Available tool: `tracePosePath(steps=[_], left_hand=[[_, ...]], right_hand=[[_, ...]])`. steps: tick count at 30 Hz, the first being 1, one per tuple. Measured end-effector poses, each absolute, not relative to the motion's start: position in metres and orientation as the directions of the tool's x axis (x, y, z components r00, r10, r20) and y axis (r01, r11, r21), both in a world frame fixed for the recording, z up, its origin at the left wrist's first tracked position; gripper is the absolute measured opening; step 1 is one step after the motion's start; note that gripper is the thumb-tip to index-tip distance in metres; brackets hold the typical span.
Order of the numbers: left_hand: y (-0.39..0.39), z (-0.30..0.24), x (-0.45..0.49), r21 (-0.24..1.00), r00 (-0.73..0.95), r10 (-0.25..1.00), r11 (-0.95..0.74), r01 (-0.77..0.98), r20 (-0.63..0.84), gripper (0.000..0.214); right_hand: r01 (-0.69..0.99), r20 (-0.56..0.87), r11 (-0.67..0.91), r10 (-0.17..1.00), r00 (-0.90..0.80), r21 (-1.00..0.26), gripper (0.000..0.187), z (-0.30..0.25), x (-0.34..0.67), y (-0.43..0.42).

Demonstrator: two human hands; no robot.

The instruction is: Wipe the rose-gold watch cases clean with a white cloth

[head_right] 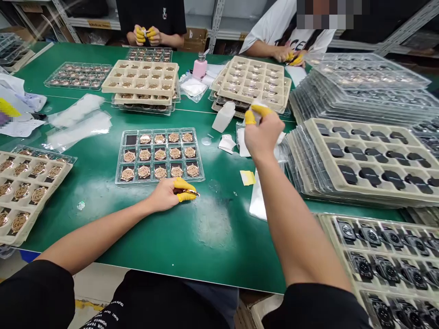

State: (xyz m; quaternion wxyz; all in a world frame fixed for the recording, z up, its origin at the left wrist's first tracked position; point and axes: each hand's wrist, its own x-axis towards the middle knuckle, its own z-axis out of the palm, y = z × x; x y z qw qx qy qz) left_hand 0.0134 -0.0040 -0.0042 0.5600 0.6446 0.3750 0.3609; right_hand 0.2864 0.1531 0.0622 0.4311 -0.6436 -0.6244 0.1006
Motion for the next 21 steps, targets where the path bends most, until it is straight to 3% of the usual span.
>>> tracePosePath(steps=[2,4,7,10,15,18,21], left_hand=[[0.000,-0.009,0.012,0.996,0.444,0.896,-0.048,0.070,0.012,0.024],[0.003,-0.007,0.008,0.999,0.416,0.909,-0.019,0.032,0.004,0.025],[0.002,-0.004,0.004,1.000,0.406,0.914,-0.023,0.021,0.013,0.023],[-0.001,-0.003,0.004,0.998,0.399,0.917,-0.035,0.057,0.010,0.021],[-0.001,-0.008,0.006,1.000,0.391,0.920,0.011,0.002,-0.011,0.024],[-0.001,-0.012,0.006,0.998,0.363,0.932,0.034,-0.049,-0.014,0.027],[-0.001,-0.015,0.008,0.995,0.325,0.945,0.055,-0.082,-0.025,0.028]], right_hand=[[0.888,0.445,0.149,0.893,0.068,-0.435,0.040,0.074,0.278,0.176],[0.942,0.384,0.202,0.919,-0.087,-0.269,0.039,0.076,0.269,0.190],[0.951,0.344,0.277,0.914,-0.217,-0.136,0.047,0.063,0.262,0.196],[0.946,0.393,0.309,0.885,-0.249,-0.098,0.060,0.047,0.264,0.194],[0.941,0.395,0.271,0.902,-0.175,-0.201,0.063,0.048,0.259,0.195],[0.852,0.426,0.201,0.904,0.029,-0.484,0.046,0.064,0.249,0.192],[0.612,0.433,0.182,0.853,0.291,-0.769,0.032,0.076,0.242,0.164]])
